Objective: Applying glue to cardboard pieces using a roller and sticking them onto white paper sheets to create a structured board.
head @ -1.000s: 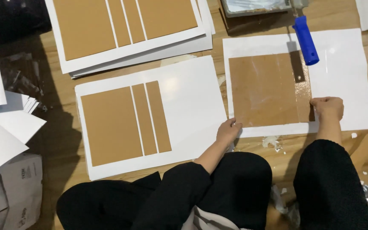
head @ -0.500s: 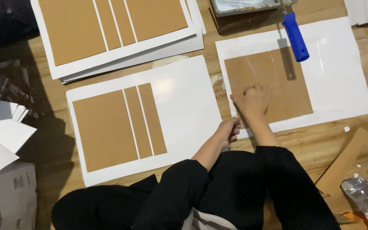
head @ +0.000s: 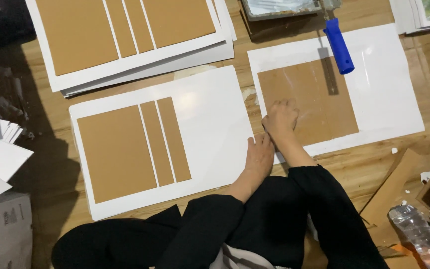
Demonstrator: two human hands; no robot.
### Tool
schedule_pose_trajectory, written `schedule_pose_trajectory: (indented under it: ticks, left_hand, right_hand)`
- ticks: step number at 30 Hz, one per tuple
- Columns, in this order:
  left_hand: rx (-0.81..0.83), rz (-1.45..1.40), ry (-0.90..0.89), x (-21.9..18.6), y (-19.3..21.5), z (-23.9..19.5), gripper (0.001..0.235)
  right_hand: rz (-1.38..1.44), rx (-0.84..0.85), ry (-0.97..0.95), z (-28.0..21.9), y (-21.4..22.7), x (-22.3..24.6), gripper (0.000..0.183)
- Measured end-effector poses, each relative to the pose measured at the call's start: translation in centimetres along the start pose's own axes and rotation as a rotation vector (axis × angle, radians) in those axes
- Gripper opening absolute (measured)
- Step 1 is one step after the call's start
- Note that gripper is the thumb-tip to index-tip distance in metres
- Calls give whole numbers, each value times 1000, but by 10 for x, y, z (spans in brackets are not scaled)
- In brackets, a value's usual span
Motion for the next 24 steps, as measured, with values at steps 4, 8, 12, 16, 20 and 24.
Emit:
schedule_pose_trajectory:
  ticks: [4,8,12,16,20,24]
  left_hand:
    - [-65,483,-265,3,-22,0,27]
    - [-83,452,-285,8,-35,6,29]
    - [-24,430,-295,3,-22,7,30]
    - [8,375,-291,4,-3,2,28]
    - [42,346,-275,11,0,0,31]
    - [-110,-156,-153,28,4,-6,34]
  right_hand:
    - [-181,-181,68,11,-27,7,40]
    - [-383,-288,119,0,-2,20,41]
    - [-418,-487,86,-3,24,11,25]
    - [-309,-282,-56,0,62,-26,11]
    - [-476,-315,-55,5,63,-57,11]
    - [-400,-418,8,-28,119,-53,7]
Point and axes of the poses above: each hand's wrist, its own z-axis towards the middle knuckle, its own y-axis out of the back of the hand, x = y × z, the point moved 3 cm from there along z, towards the middle knuckle, and after that the axes turned 1 degree about -y, right-handed, at the moved point
